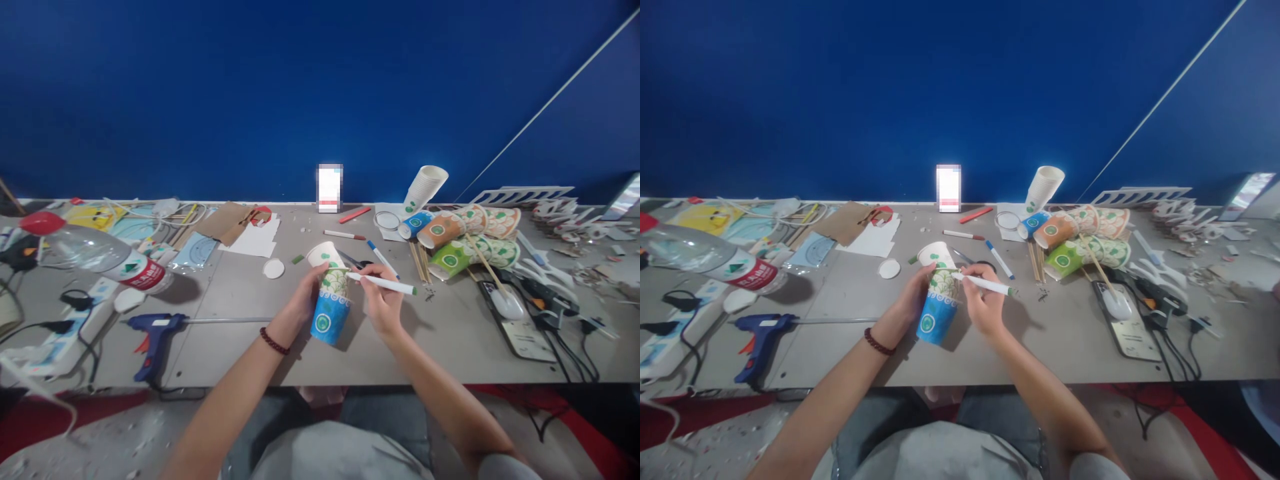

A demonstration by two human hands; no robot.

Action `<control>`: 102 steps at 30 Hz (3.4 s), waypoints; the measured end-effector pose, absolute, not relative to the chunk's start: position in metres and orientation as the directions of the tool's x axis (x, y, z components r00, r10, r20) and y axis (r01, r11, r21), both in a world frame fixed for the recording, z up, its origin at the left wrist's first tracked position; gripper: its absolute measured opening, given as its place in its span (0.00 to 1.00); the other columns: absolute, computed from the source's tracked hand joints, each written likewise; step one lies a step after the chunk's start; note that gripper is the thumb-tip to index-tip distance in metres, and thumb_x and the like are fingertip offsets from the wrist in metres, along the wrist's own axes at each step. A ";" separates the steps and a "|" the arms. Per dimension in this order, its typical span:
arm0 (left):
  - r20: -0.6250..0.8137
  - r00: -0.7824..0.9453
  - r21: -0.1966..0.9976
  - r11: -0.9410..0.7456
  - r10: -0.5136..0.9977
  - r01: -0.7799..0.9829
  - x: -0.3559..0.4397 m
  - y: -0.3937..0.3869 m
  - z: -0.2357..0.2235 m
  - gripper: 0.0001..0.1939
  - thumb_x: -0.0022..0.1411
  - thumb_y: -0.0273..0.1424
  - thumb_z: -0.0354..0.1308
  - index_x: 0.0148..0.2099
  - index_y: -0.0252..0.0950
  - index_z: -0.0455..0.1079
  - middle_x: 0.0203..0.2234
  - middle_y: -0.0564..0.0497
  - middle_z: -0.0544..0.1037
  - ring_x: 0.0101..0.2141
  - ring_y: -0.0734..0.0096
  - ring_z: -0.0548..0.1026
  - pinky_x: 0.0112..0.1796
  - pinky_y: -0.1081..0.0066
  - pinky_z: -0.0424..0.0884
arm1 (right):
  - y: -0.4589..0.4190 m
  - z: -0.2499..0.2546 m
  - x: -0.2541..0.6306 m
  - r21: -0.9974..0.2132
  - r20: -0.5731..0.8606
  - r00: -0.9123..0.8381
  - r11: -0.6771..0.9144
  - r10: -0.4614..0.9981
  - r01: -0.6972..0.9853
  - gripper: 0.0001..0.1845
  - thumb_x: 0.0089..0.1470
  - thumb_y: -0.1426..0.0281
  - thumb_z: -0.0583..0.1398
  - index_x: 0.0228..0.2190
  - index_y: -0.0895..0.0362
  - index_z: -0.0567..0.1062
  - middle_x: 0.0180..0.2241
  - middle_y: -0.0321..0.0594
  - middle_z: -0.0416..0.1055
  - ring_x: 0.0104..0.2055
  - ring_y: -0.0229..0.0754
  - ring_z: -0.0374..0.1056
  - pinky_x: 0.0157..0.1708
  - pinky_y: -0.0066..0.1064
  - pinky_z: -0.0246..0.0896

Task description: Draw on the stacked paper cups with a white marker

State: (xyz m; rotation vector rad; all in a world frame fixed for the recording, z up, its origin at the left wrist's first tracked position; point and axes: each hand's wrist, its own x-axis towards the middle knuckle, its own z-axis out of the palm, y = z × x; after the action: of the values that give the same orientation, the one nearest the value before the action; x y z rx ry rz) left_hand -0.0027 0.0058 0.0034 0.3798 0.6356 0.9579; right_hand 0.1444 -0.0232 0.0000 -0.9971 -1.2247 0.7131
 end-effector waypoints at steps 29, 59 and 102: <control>-0.325 0.241 0.572 0.393 0.915 -0.720 -0.012 0.029 -0.013 0.11 0.58 0.36 0.60 0.38 0.33 0.73 0.28 0.48 0.79 0.30 0.64 0.78 0.38 0.64 0.73 | -0.020 -0.006 0.149 -0.908 0.416 0.340 0.407 0.844 0.101 0.07 0.57 0.64 0.60 0.35 0.55 0.73 0.30 0.38 0.73 0.32 0.42 0.72 0.32 0.34 0.67; -0.332 0.565 0.420 0.655 0.755 -0.628 -0.017 0.022 0.021 0.29 0.61 0.47 0.50 0.49 0.25 0.73 0.34 0.37 0.81 0.37 0.52 0.79 0.43 0.58 0.72 | 0.022 0.099 0.151 -0.893 0.430 0.077 0.436 0.900 -0.107 0.07 0.55 0.66 0.61 0.36 0.53 0.73 0.29 0.35 0.73 0.32 0.37 0.73 0.38 0.34 0.72; -0.337 0.523 0.544 0.615 0.783 -0.571 -0.013 0.041 -0.005 0.24 0.62 0.45 0.54 0.46 0.29 0.75 0.31 0.40 0.81 0.29 0.58 0.79 0.34 0.62 0.75 | 0.048 0.060 0.155 -0.964 0.094 -0.223 0.144 0.970 0.222 0.02 0.45 0.71 0.63 0.26 0.56 0.74 0.28 0.40 0.78 0.32 0.44 0.75 0.33 0.35 0.70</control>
State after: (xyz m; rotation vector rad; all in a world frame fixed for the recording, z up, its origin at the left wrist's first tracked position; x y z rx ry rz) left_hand -0.0133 0.0415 -0.0045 0.3928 0.5987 0.8355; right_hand 0.1554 0.0483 0.0596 -1.1814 -1.5993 1.1477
